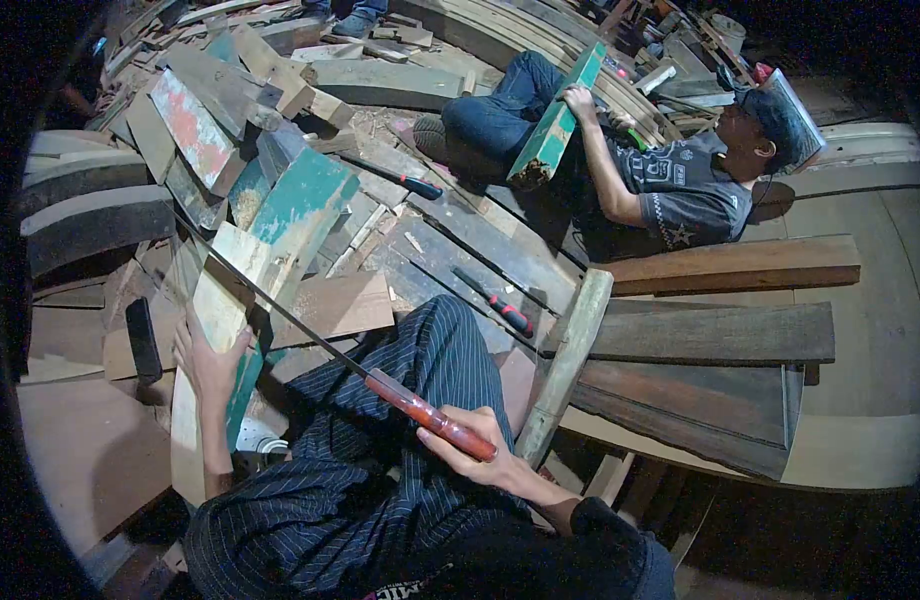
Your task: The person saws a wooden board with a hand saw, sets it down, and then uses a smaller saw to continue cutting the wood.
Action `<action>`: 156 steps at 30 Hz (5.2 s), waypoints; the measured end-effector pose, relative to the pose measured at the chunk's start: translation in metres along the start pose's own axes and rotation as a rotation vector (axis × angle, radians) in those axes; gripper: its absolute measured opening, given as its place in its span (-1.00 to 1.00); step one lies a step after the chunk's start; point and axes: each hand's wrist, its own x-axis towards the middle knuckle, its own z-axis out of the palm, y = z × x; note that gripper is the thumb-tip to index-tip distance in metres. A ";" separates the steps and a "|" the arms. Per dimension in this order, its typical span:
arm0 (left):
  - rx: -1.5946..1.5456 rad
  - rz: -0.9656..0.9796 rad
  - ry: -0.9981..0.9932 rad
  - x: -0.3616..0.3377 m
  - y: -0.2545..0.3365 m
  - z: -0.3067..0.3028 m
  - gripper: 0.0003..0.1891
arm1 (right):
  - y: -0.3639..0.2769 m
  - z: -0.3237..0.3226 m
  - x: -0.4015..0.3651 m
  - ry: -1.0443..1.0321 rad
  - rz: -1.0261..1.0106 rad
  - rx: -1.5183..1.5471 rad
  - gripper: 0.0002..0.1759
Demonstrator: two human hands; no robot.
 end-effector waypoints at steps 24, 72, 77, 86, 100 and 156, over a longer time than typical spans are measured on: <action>-0.030 0.027 0.031 -0.003 0.003 -0.007 0.16 | 0.045 -0.012 0.004 0.152 0.316 0.335 -0.78; 0.796 0.684 1.404 -0.160 -0.001 -0.381 -0.45 | 0.023 -0.042 0.182 -0.248 -0.918 -0.942 -0.71; -0.010 0.967 1.427 -0.127 0.040 -0.382 -0.49 | 0.029 -0.037 0.178 -0.291 -0.927 -1.010 -0.73; -0.244 0.569 1.426 -0.100 0.108 -0.368 -0.26 | 0.031 -0.032 0.174 -0.289 -0.908 -0.989 -0.69; -0.138 0.591 1.324 -0.048 0.118 -0.324 -0.23 | 0.064 -0.044 0.170 -0.257 -0.861 -1.119 -0.65; -0.039 0.903 1.212 -0.118 0.116 -0.402 -0.45 | -0.127 -0.097 0.120 0.257 -0.849 -0.618 -0.36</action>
